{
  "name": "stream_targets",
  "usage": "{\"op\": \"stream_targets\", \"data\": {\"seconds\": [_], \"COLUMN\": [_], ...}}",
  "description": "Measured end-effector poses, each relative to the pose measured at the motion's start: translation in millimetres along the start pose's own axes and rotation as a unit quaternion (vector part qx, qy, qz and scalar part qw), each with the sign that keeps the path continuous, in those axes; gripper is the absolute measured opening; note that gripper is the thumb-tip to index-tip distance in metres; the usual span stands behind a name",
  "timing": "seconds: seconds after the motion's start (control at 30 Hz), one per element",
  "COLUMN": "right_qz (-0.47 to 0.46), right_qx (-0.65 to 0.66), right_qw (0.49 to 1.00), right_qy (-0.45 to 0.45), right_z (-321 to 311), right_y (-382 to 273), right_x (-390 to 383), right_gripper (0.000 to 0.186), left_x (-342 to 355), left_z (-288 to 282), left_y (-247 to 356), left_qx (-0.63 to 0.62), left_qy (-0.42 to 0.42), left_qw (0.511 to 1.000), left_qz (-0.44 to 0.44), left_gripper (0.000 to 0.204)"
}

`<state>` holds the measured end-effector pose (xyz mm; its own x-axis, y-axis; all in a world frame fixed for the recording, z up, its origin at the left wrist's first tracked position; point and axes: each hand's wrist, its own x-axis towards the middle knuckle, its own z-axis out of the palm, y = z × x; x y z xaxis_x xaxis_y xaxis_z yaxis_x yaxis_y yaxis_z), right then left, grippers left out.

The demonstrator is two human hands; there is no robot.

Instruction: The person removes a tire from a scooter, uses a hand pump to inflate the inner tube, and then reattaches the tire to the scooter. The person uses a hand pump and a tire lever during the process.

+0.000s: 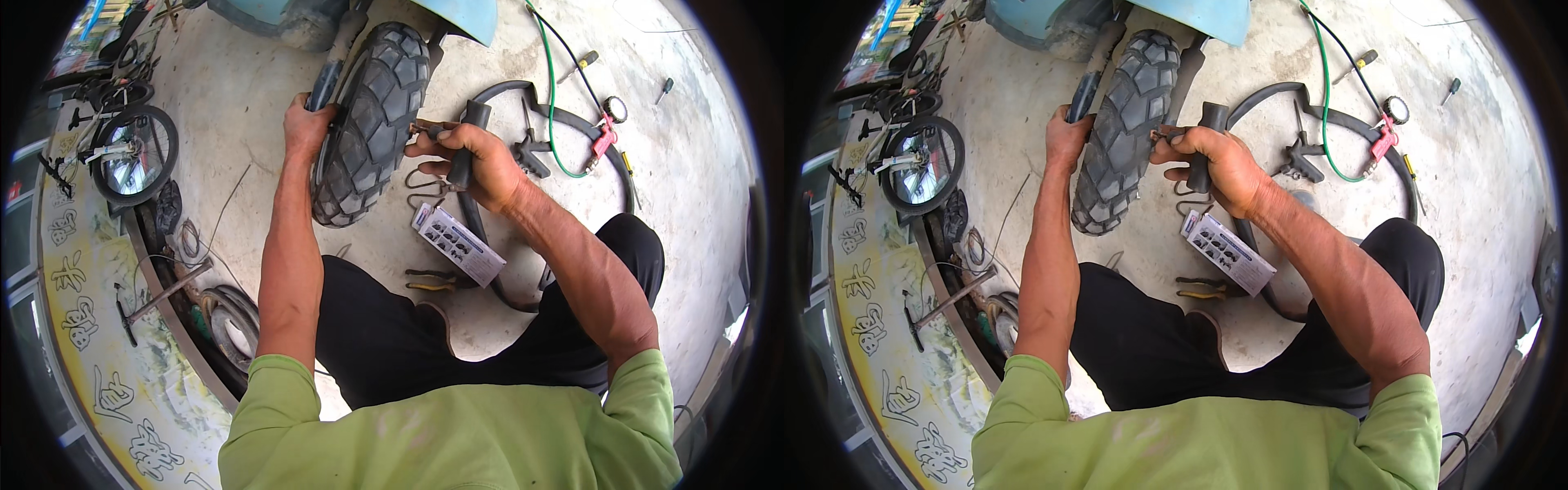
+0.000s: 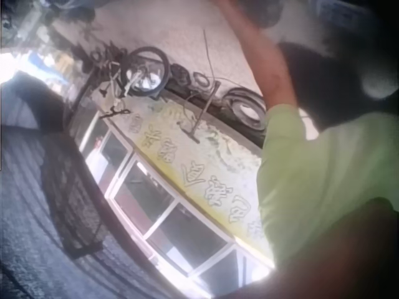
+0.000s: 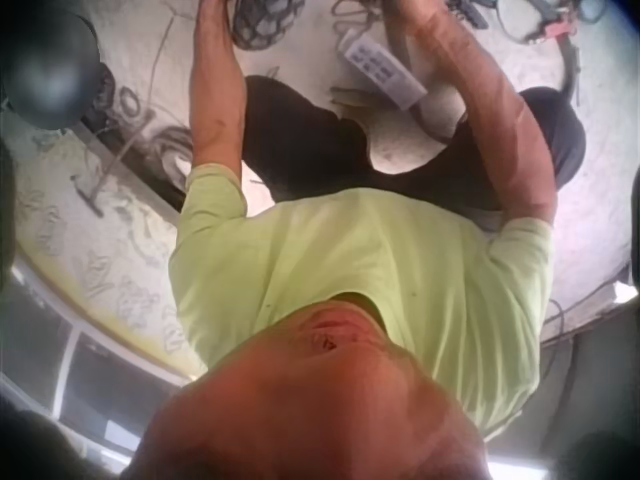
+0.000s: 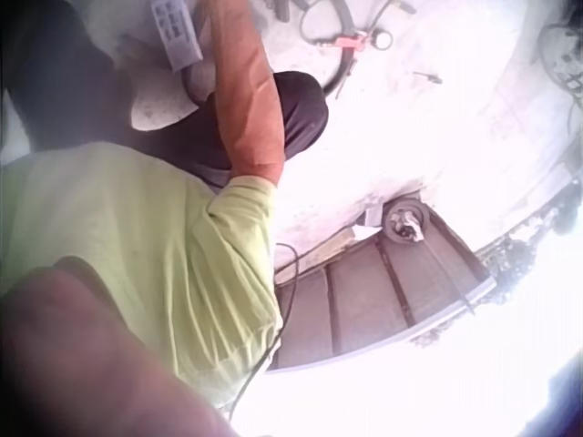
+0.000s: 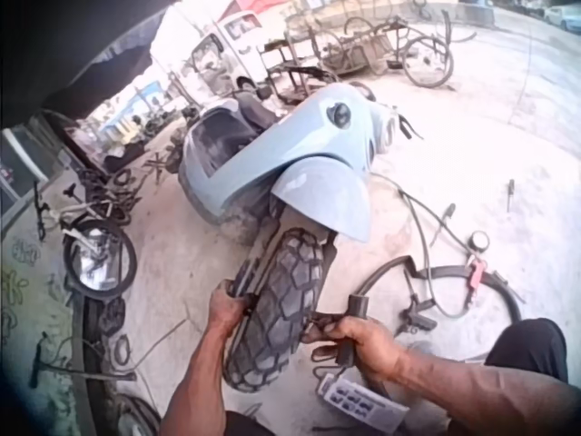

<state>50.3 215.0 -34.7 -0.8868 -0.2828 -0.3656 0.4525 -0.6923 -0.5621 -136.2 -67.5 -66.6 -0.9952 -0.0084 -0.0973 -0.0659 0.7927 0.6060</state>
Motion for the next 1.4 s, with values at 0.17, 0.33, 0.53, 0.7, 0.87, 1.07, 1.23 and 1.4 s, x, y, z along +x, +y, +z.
{"op": "stream_targets", "data": {"seconds": [0.17,0.33,0.53,0.7,0.87,1.07,1.23,1.4], "right_qz": [-0.001,-0.008,-0.052,0.005,-0.016,-0.019,-0.048,-0.047], "right_qx": [-0.052,-0.115,-0.059,0.043,0.021,0.042,0.078,0.048], "right_qw": [0.998,0.993,0.997,0.995,0.995,0.998,0.989,0.993], "right_qy": [0.036,0.009,0.007,-0.087,-0.098,-0.051,-0.114,-0.099], "right_z": [4,-3,-30,-41,-36,-33,-41,-38], "right_y": [-22,-40,-31,-26,-37,-46,-30,-32], "right_x": [3,14,27,52,59,49,63,62], "right_gripper": [0.035,0.034,0.034,0.019,0.015,0.016,0.016,0.015], "left_x": [-16,-7,2,50,49,42,40,36], "left_z": [-3,-5,2,-16,-10,-11,-12,-11], "left_y": [32,17,6,-65,-62,-50,-45,-44], "left_qx": [0.0,0.06,0.085,0.071,0.086,0.111,0.122,0.13], "left_qy": [0.003,0.022,0.03,0.003,-0.032,-0.04,-0.046,-0.047], "left_qw": [1.0,0.996,0.993,0.995,0.992,0.99,0.988,0.987], "left_qz": [0.017,0.06,0.072,0.076,0.082,0.079,0.078,0.078], "left_gripper": [0.04,0.036,0.036,0.036,0.037,0.037,0.038,0.039]}}
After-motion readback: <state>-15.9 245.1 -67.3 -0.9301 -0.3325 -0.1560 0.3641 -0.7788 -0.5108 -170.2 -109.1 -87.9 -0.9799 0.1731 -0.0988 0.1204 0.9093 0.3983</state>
